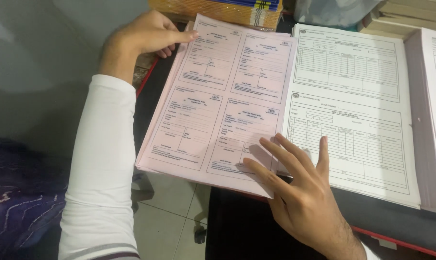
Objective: Sorting and organizing stacks of printed forms on a desk
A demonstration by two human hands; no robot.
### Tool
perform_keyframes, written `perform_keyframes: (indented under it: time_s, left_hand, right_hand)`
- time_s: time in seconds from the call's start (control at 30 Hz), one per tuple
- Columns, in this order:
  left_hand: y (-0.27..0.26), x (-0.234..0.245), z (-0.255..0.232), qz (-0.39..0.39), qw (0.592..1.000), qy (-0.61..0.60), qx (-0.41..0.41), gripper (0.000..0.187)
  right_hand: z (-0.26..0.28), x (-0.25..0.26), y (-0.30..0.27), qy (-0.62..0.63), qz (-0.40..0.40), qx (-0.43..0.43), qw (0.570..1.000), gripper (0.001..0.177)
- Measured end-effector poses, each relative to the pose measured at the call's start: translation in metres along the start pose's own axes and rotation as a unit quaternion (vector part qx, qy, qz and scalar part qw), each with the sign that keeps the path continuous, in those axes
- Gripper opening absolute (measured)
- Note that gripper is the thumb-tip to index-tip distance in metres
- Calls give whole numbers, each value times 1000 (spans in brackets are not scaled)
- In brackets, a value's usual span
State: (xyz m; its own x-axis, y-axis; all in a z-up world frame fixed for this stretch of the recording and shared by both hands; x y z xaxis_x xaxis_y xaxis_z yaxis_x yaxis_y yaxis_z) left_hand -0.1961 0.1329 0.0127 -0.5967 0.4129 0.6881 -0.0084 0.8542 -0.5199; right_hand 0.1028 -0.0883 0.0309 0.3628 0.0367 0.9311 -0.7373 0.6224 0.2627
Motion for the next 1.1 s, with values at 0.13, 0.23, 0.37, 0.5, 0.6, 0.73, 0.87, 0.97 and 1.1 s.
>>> perform_keyframes:
  time_s: [0.13, 0.23, 0.37, 0.5, 0.6, 0.73, 0.87, 0.97, 1.1]
  left_hand:
    - [-6, 2, -10, -16, 999, 31, -17, 49]
    - [-2, 3, -11, -30, 996, 87, -6, 50]
    - [5, 5, -8, -29, 997, 65, -41, 47]
    - [8, 4, -9, -37, 994, 65, -83, 42]
    - [4, 5, -10, -37, 995, 70, -68, 41]
    - [6, 5, -9, -39, 994, 61, -78, 40]
    - [6, 4, -9, -40, 994, 65, -73, 38]
    - [2, 3, -13, -38, 995, 62, -63, 37]
    - [6, 4, -10, -40, 994, 59, -83, 37]
  right_hand:
    - [3, -4, 1, 33, 29, 27, 999, 56]
    - [2, -6, 0, 3, 26, 22, 999, 59]
    - [1, -5, 0, 0, 22, 11, 1000, 61]
    - [4, -1, 3, -9, 17, 0, 1000, 58]
    - [6, -2, 3, -26, 9, 6, 1000, 60]
    - [8, -1, 7, -32, 13, 5, 999, 48]
    - [9, -1, 7, -28, 16, 10, 999, 46]
    - [9, -2, 7, -30, 16, 12, 999, 48]
    - [9, -1, 8, -32, 22, 9, 999, 47]
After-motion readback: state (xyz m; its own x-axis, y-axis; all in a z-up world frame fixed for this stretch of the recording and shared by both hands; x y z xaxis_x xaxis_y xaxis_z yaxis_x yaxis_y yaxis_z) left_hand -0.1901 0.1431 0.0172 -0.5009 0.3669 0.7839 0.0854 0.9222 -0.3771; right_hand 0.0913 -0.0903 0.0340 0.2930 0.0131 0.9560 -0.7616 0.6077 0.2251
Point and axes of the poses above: each hand's wrist, its own y-axis towards the middle knuckle, its own x-axis out of the back of the hand, z = x × y, the point moved 10 cm from there along y, towards the middle knuckle, and after that the axes turned 15 degrees about z, right-handed, at the moved point
